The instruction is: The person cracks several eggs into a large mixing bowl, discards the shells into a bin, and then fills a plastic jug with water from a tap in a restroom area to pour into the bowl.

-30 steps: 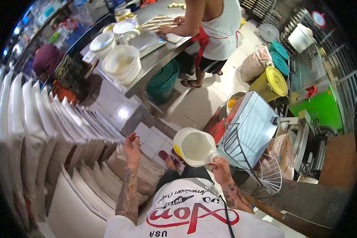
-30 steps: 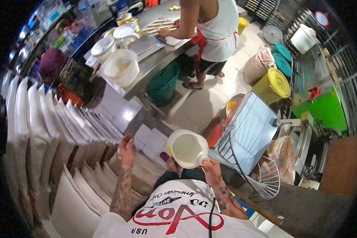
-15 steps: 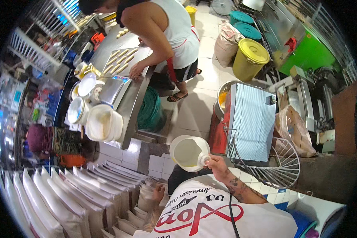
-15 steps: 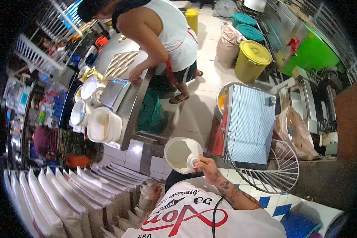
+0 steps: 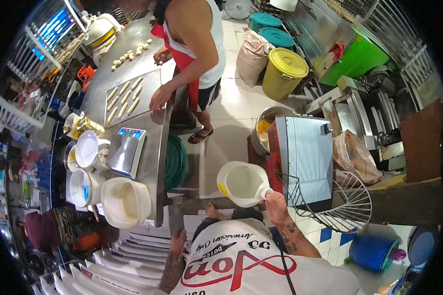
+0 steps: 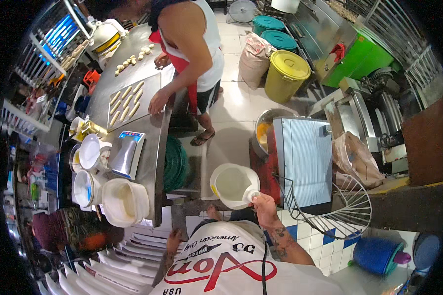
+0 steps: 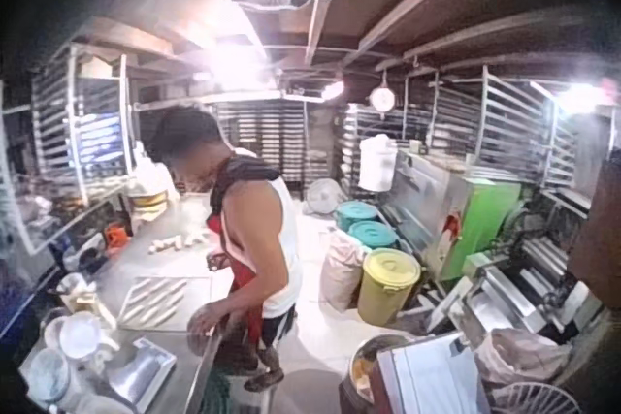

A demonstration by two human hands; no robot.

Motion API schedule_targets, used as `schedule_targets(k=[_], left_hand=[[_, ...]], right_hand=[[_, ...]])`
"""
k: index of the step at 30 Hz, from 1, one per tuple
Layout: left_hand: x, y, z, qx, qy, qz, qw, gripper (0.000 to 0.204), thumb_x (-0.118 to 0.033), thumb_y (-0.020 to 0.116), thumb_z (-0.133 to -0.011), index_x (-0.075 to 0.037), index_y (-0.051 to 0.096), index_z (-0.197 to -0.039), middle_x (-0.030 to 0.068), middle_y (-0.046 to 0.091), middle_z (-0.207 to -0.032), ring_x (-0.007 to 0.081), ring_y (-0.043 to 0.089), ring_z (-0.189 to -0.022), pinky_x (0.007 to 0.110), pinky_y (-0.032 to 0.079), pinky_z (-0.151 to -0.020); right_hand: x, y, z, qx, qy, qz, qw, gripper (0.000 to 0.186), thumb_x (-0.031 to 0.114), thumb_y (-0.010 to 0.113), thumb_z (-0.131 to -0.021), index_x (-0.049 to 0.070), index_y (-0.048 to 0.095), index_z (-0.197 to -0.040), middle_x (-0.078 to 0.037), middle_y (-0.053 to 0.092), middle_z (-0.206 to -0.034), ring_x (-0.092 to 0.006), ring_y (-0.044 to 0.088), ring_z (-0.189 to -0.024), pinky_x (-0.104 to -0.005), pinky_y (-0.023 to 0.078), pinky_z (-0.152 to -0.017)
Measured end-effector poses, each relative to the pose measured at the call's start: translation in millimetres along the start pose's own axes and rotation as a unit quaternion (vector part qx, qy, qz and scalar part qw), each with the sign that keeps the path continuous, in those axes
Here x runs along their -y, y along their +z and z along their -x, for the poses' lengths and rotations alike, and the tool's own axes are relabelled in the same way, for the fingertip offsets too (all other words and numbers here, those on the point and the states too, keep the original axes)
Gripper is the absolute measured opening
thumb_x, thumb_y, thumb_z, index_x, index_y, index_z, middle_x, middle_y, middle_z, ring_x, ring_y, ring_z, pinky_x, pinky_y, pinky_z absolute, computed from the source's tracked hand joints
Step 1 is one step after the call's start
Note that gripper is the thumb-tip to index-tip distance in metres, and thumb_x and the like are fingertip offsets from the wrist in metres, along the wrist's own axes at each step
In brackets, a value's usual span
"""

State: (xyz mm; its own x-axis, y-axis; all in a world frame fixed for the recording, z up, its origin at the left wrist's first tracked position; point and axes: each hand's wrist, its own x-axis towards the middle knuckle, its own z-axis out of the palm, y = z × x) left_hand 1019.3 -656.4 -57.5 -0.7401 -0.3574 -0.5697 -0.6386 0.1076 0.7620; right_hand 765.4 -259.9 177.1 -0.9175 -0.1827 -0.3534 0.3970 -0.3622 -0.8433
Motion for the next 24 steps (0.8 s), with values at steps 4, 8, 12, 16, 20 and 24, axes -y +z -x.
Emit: schedule_targets(k=[4,8,12,16,20,24], left_hand=[[-206,12,-72,0.091,0.101,0.063,0.989,0.044,-0.031,0.060,-0.100,0.003,0.059,-0.129,0.0108,0.065,-0.113,0.0144,0.058,-0.095,0.030,0.048,-0.085],[-325,46,-162,0.130,0.201,-0.018,0.971,0.041,-0.026,0.059,-0.102,0.001,0.057,-0.132,0.0085,0.066,-0.119,0.0162,0.060,-0.108,0.030,0.047,-0.094],[-427,90,-222,0.172,0.254,-0.078,0.949,0.035,-0.021,0.057,-0.103,0.000,0.058,-0.132,0.0086,0.065,-0.121,0.0156,0.059,-0.110,0.030,0.046,-0.097],[-438,102,-276,0.215,0.218,-0.062,0.950,0.036,-0.025,0.054,-0.105,-0.003,0.057,-0.132,0.0056,0.063,-0.121,0.0164,0.057,-0.107,0.030,0.045,-0.095],[-432,95,-323,0.202,0.081,-0.013,0.976,0.042,-0.030,0.056,-0.104,-0.005,0.055,-0.138,0.0073,0.060,-0.133,0.0179,0.056,-0.118,0.034,0.046,-0.096],[-477,99,-378,0.191,0.040,0.011,0.981,0.040,-0.031,0.057,-0.104,-0.007,0.056,-0.136,0.0047,0.058,-0.134,0.0146,0.055,-0.117,0.031,0.048,-0.090]], right_hand=[[-9,2,-29,-0.036,-0.068,-0.091,0.993,0.021,0.020,0.062,-0.092,-0.001,0.069,-0.094,-0.003,0.066,-0.087,-0.0110,0.054,-0.077,-0.0289,0.046,-0.077],[11,39,-70,-0.089,-0.065,-0.093,0.990,0.020,0.022,0.063,-0.094,0.003,0.066,-0.089,-0.001,0.062,-0.084,-0.0120,0.055,-0.078,-0.0313,0.048,-0.078],[11,21,-112,-0.136,-0.024,-0.066,0.988,0.018,0.021,0.062,-0.092,0.005,0.064,-0.083,-0.003,0.063,-0.083,-0.0136,0.056,-0.077,-0.0326,0.048,-0.078],[14,14,-161,-0.152,-0.044,-0.091,0.983,0.023,0.025,0.068,-0.089,0.003,0.067,-0.084,0.004,0.054,-0.076,-0.0066,0.044,-0.069,-0.0248,0.038,-0.067],[33,-1,-214,-0.152,-0.042,-0.106,0.982,0.025,0.024,0.067,-0.090,-0.001,0.070,-0.092,0.002,0.058,-0.077,-0.0071,0.049,-0.071,-0.0262,0.044,-0.075],[74,-6,-267,-0.198,-0.058,-0.096,0.974,0.028,0.024,0.065,-0.090,-0.002,0.070,-0.100,-0.001,0.064,-0.083,-0.0080,0.053,-0.075,-0.0267,0.045,-0.078]])
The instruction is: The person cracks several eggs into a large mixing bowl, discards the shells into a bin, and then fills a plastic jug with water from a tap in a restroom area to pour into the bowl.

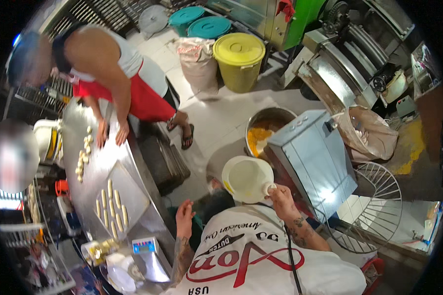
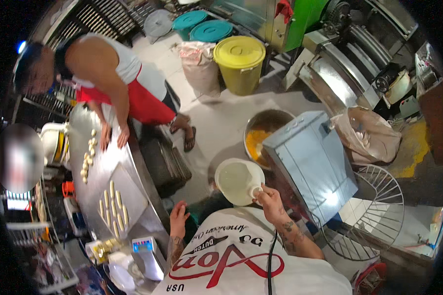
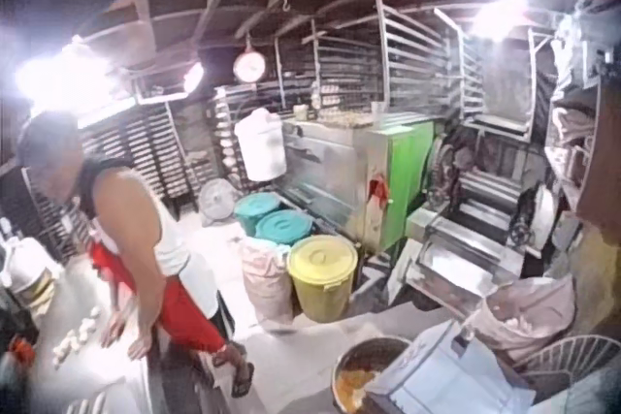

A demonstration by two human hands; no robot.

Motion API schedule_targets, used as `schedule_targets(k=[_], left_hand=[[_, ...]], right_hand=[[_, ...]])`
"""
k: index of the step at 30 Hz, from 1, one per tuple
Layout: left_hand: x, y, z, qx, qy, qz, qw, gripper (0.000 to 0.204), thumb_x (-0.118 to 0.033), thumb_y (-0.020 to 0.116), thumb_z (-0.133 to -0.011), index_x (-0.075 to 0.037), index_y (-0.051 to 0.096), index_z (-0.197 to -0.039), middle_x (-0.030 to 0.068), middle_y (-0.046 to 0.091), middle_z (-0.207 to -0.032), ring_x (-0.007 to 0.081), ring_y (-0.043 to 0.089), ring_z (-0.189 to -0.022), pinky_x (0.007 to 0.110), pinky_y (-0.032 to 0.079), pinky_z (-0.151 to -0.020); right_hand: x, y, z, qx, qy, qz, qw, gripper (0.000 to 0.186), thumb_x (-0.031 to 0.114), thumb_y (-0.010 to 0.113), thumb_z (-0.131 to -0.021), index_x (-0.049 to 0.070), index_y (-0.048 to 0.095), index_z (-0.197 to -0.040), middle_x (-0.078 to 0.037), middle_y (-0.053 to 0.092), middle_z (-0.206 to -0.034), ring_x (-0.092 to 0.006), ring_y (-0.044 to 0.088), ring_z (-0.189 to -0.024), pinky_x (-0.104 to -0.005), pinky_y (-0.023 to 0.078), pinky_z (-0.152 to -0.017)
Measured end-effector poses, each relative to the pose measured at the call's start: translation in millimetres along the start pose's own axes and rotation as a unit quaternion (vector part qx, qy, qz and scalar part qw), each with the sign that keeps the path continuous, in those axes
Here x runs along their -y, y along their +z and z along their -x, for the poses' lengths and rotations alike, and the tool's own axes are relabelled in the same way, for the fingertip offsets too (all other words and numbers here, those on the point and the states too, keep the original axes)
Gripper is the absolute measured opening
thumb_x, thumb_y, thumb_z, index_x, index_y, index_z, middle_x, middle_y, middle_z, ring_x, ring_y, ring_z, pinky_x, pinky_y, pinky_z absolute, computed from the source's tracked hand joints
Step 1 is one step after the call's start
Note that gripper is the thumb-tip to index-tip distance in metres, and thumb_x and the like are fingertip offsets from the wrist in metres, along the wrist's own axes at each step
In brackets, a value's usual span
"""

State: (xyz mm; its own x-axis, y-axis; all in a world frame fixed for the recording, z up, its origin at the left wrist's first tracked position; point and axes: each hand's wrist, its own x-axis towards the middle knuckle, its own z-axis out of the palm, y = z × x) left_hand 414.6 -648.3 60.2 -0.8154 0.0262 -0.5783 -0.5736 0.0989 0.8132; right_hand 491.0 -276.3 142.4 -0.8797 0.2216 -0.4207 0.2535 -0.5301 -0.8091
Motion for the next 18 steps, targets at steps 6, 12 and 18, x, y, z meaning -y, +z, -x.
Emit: schedule_targets(k=[6,12,18], left_hand=[[-106,9,-167,0.083,0.046,-0.048,0.994,0.041,-0.031,0.055,-0.105,-0.007,0.053,-0.138,0.0042,0.059,-0.131,0.0161,0.056,-0.118,0.032,0.048,-0.091],[-207,83,-367,0.254,0.066,-0.214,0.941,0.044,-0.031,0.055,-0.104,-0.004,0.052,-0.139,0.0083,0.059,-0.133,0.0214,0.056,-0.123,0.033,0.049,-0.092],[-202,88,-549,0.251,0.182,-0.540,0.783,0.045,-0.030,0.057,-0.100,-0.001,0.055,-0.135,0.0130,0.064,-0.123,0.0222,0.061,-0.108,0.037,0.049,-0.092]], right_hand=[[21,40,-85,-0.067,-0.040,-0.047,0.996,0.034,0.023,0.062,-0.088,-0.005,0.067,-0.107,-0.006,0.069,-0.101,-0.0131,0.061,-0.091,-0.0310,0.046,-0.084],[39,69,-153,-0.205,-0.131,-0.108,0.964,0.024,0.022,0.055,-0.090,0.000,0.065,-0.088,-0.007,0.064,-0.091,-0.0167,0.057,-0.087,-0.0318,0.043,-0.082],[40,65,-221,-0.291,-0.174,-0.158,0.927,0.027,0.021,0.064,-0.086,-0.002,0.066,-0.097,-0.006,0.066,-0.095,-0.0133,0.056,-0.083,-0.0309,0.047,-0.077]])
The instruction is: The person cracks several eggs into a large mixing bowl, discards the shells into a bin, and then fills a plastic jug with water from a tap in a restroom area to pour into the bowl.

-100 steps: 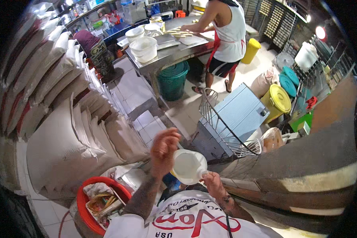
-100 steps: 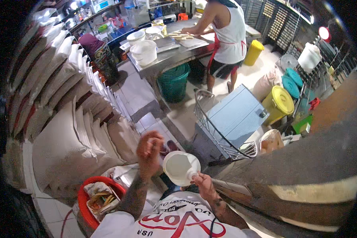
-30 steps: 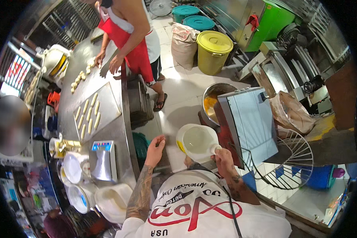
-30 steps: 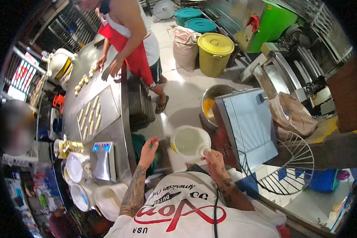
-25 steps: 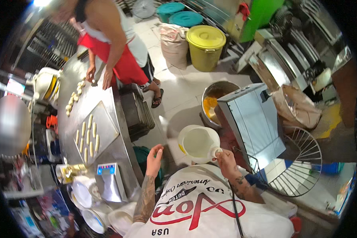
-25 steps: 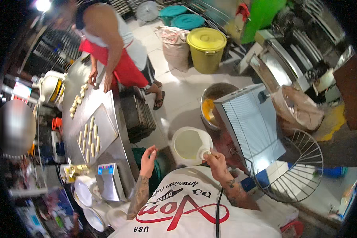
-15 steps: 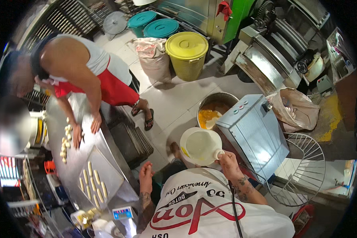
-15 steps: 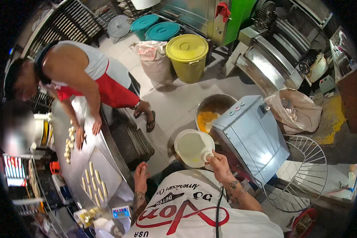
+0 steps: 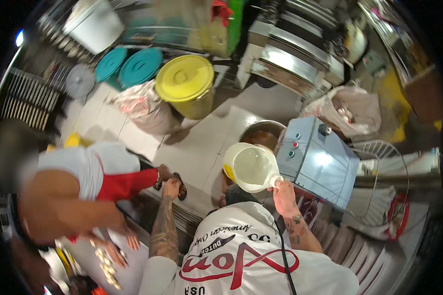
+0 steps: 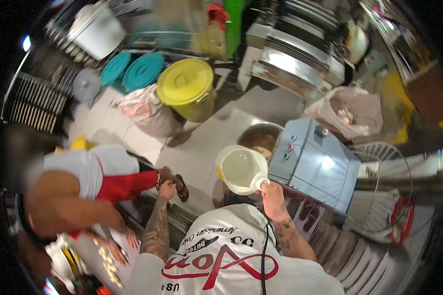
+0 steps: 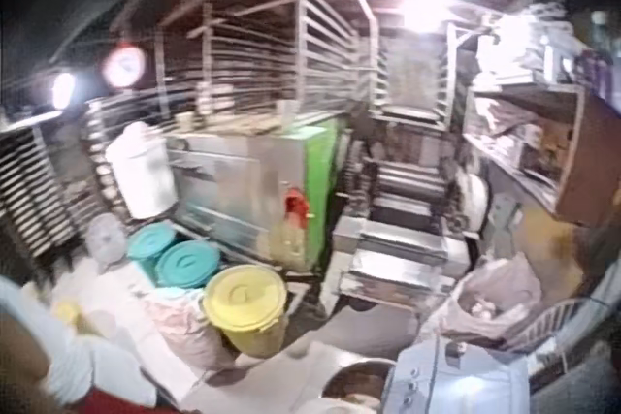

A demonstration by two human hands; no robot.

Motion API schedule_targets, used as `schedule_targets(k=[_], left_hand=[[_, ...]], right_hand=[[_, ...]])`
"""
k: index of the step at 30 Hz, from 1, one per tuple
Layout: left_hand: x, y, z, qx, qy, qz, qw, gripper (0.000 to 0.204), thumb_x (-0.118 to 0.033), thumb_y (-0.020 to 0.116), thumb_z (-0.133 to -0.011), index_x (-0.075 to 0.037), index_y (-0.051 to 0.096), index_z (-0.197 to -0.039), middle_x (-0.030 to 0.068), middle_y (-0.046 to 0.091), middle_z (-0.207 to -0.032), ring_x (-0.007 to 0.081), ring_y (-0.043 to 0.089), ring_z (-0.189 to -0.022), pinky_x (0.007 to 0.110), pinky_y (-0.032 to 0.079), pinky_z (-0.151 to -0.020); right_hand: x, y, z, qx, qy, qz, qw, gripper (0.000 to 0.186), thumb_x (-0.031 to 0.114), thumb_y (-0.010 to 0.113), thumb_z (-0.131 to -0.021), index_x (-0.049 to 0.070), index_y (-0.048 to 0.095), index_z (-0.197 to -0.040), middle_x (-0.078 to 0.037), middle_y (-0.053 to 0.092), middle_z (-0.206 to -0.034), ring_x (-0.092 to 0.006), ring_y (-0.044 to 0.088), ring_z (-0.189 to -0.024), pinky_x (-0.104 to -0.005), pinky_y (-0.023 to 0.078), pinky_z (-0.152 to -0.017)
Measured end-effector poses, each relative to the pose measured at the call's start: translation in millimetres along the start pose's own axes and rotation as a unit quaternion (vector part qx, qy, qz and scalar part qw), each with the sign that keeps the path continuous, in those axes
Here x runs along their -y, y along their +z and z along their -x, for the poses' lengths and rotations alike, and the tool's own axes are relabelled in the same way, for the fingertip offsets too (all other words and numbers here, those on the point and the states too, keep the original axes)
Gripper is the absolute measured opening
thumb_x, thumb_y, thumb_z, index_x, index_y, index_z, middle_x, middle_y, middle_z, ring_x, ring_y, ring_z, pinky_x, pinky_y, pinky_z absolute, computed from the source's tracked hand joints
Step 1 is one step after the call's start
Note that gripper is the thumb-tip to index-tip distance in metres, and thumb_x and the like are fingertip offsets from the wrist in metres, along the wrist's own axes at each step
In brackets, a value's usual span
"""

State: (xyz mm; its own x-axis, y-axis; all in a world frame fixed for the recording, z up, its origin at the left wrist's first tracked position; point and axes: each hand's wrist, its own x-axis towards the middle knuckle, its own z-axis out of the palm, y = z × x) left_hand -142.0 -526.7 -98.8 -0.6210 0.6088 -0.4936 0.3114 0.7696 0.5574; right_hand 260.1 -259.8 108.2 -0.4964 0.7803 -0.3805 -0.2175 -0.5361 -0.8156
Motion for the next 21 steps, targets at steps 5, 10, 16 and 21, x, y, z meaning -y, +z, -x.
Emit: schedule_targets(k=[5,10,16,21], left_hand=[[24,-9,-46,0.107,-0.046,0.094,0.989,0.048,-0.031,0.058,-0.100,-0.003,0.052,-0.139,0.0108,0.063,-0.127,0.0243,0.061,-0.108,0.041,0.050,-0.091],[23,-49,-67,0.154,-0.249,0.268,0.918,0.043,-0.034,0.060,-0.100,-0.010,0.055,-0.136,0.0022,0.064,-0.116,0.0146,0.060,-0.098,0.035,0.051,-0.072],[-10,-132,-196,0.162,-0.201,0.139,0.956,0.036,-0.032,0.063,-0.096,-0.008,0.065,-0.122,0.0031,0.064,-0.091,0.0119,0.057,-0.076,0.032,0.051,-0.063],[-31,-212,-378,0.173,0.003,-0.090,0.981,0.043,-0.029,0.063,-0.096,0.000,0.061,-0.128,0.0122,0.067,-0.105,0.0218,0.062,-0.092,0.032,0.050,-0.083]], right_hand=[[-17,11,-40,-0.091,0.052,0.010,0.994,0.029,0.022,0.068,-0.087,-0.002,0.068,-0.102,-0.006,0.067,-0.097,-0.0095,0.054,-0.079,-0.0322,0.047,-0.070],[-5,42,-63,-0.127,-0.031,-0.085,0.988,0.035,0.030,0.066,-0.091,-0.001,0.069,-0.108,-0.002,0.068,-0.098,-0.0090,0.056,-0.085,-0.0276,0.044,-0.086],[-48,56,-115,-0.280,-0.101,-0.117,0.948,0.034,0.029,0.063,-0.093,0.001,0.064,-0.112,-0.006,0.063,-0.116,-0.0163,0.055,-0.106,-0.0337,0.043,-0.092],[-65,77,-174,-0.393,-0.146,-0.226,0.879,0.028,0.020,0.059,-0.095,0.001,0.062,-0.115,-0.003,0.062,-0.105,-0.0167,0.058,-0.092,-0.0332,0.043,-0.092]])
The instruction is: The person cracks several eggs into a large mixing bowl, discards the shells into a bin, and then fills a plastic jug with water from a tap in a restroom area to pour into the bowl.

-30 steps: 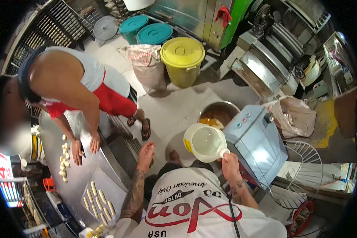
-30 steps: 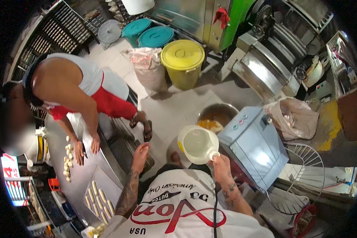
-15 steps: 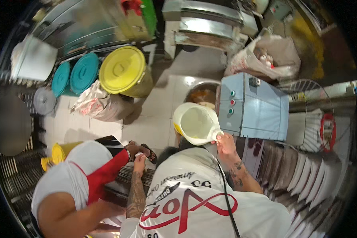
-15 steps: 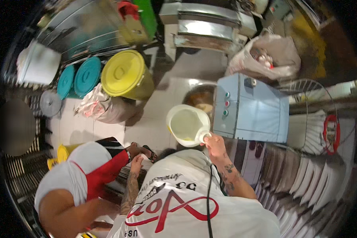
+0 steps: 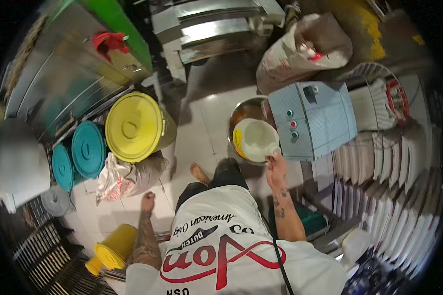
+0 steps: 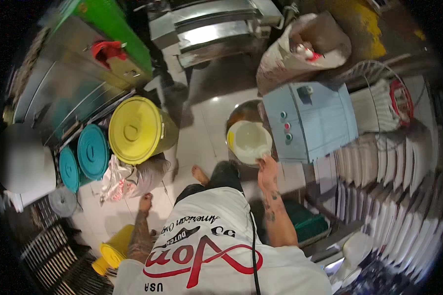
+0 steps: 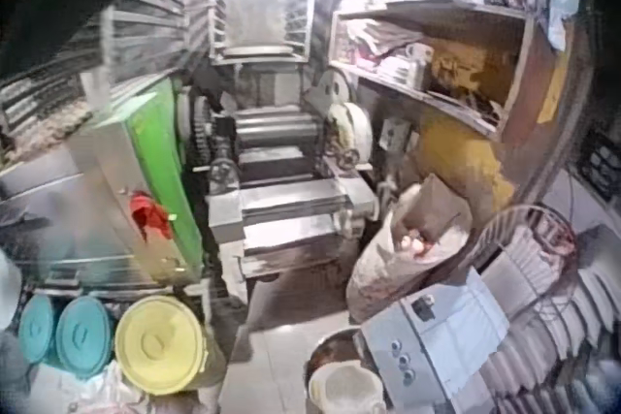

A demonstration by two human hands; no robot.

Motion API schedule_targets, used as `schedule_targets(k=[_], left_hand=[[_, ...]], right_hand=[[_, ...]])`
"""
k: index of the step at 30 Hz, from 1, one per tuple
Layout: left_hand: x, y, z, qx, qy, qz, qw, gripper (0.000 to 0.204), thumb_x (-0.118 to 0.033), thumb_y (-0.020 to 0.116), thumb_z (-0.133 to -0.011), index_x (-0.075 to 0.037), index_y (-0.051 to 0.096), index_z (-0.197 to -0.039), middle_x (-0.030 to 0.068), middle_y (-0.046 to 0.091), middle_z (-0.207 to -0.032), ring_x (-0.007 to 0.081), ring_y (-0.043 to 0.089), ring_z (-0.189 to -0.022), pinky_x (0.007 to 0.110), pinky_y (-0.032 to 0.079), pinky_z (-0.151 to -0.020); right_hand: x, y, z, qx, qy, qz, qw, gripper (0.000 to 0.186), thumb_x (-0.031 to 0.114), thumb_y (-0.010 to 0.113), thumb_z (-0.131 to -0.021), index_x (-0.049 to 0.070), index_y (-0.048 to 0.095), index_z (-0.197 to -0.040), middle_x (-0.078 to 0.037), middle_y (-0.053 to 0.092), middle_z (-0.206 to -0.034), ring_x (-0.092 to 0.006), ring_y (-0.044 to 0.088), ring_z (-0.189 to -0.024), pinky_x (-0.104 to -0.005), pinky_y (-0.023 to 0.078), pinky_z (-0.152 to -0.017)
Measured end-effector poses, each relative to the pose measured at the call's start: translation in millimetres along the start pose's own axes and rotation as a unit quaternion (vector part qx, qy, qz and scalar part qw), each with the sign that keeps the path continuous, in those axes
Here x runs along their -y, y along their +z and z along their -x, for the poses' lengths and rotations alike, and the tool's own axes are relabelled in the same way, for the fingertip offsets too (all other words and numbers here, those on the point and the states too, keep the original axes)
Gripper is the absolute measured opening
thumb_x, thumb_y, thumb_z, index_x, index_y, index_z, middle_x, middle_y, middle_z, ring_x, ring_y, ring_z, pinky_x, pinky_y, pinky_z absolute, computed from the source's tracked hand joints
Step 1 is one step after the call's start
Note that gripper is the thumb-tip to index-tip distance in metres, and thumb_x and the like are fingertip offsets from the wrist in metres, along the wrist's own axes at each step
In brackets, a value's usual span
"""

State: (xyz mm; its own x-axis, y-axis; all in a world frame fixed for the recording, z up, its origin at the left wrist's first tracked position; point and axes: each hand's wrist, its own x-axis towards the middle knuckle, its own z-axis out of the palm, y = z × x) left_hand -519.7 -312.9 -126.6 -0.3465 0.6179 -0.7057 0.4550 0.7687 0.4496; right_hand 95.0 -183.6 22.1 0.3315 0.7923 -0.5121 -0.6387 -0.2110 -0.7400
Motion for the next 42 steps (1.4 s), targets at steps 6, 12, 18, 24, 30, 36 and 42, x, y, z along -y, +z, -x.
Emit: schedule_targets(k=[6,12,18,24,30,36,42], left_hand=[[-167,-100,-86,0.029,0.061,-0.032,0.997,0.044,-0.027,0.062,-0.097,0.002,0.058,-0.131,0.0116,0.066,-0.113,0.0209,0.061,-0.101,0.033,0.049,-0.090],[-249,-131,-92,-0.020,0.146,0.006,0.989,0.042,-0.030,0.059,-0.102,0.002,0.060,-0.129,0.0100,0.066,-0.116,0.0179,0.060,-0.105,0.030,0.048,-0.088],[-224,-106,-73,0.115,0.032,-0.096,0.988,0.038,-0.025,0.062,-0.098,-0.007,0.060,-0.131,0.0056,0.063,-0.109,0.0125,0.058,-0.084,0.026,0.048,-0.072],[-179,-124,-123,0.168,0.017,-0.090,0.981,0.029,-0.027,0.064,-0.098,-0.010,0.058,-0.121,0.0016,0.058,-0.094,0.0105,0.056,-0.062,0.024,0.042,-0.045],[-282,-119,-156,0.148,0.029,-0.119,0.981,0.040,-0.025,0.061,-0.099,0.000,0.057,-0.130,0.0089,0.066,-0.110,0.0130,0.058,-0.107,0.025,0.045,-0.091],[-364,-104,-154,0.107,0.072,-0.006,0.992,0.039,-0.023,0.062,-0.101,-0.001,0.056,-0.133,0.0072,0.060,-0.125,0.0149,0.054,-0.115,0.026,0.044,-0.096],[-324,-89,-130,0.126,0.085,-0.071,0.986,0.038,-0.025,0.063,-0.100,-0.002,0.058,-0.130,0.0036,0.061,-0.110,0.0094,0.055,-0.094,0.024,0.046,-0.079]], right_hand=[[-94,-24,-90,-0.153,-0.019,0.016,0.988,0.027,0.030,0.068,-0.092,0.004,0.062,-0.091,-0.002,0.057,-0.082,-0.0157,0.053,-0.085,-0.0311,0.038,-0.090],[-140,-33,-175,-0.227,0.107,0.297,0.921,0.057,0.061,0.063,-0.089,0.004,0.062,-0.086,-0.003,0.054,-0.076,-0.0160,0.053,-0.075,-0.0317,0.042,-0.077],[-153,-55,-231,-0.185,0.145,0.496,0.836,0.081,0.080,0.044,-0.088,0.003,0.063,-0.074,-0.011,0.059,-0.071,-0.0260,0.057,-0.069,-0.0396,0.045,-0.069],[-127,-23,-261,-0.164,0.166,0.601,0.765,0.092,0.080,0.032,-0.092,-0.003,0.072,-0.089,-0.029,0.069,-0.100,-0.0440,0.066,-0.103,-0.0478,0.049,-0.093],[-112,-16,-285,-0.162,0.203,0.626,0.735,0.090,0.078,0.030,-0.093,-0.002,0.072,-0.102,-0.029,0.067,-0.112,-0.0428,0.064,-0.109,-0.0493,0.049,-0.094],[-97,-5,-309,-0.088,0.241,0.652,0.714,0.069,0.066,0.034,-0.098,0.011,0.063,-0.128,-0.018,0.062,-0.133,-0.0373,0.059,-0.122,-0.0528,0.045,-0.101],[-110,2,-338,-0.109,0.265,0.656,0.698,0.067,0.064,0.035,-0.099,0.010,0.066,-0.122,-0.018,0.064,-0.128,-0.0372,0.060,-0.120,-0.0493,0.047,-0.099]])
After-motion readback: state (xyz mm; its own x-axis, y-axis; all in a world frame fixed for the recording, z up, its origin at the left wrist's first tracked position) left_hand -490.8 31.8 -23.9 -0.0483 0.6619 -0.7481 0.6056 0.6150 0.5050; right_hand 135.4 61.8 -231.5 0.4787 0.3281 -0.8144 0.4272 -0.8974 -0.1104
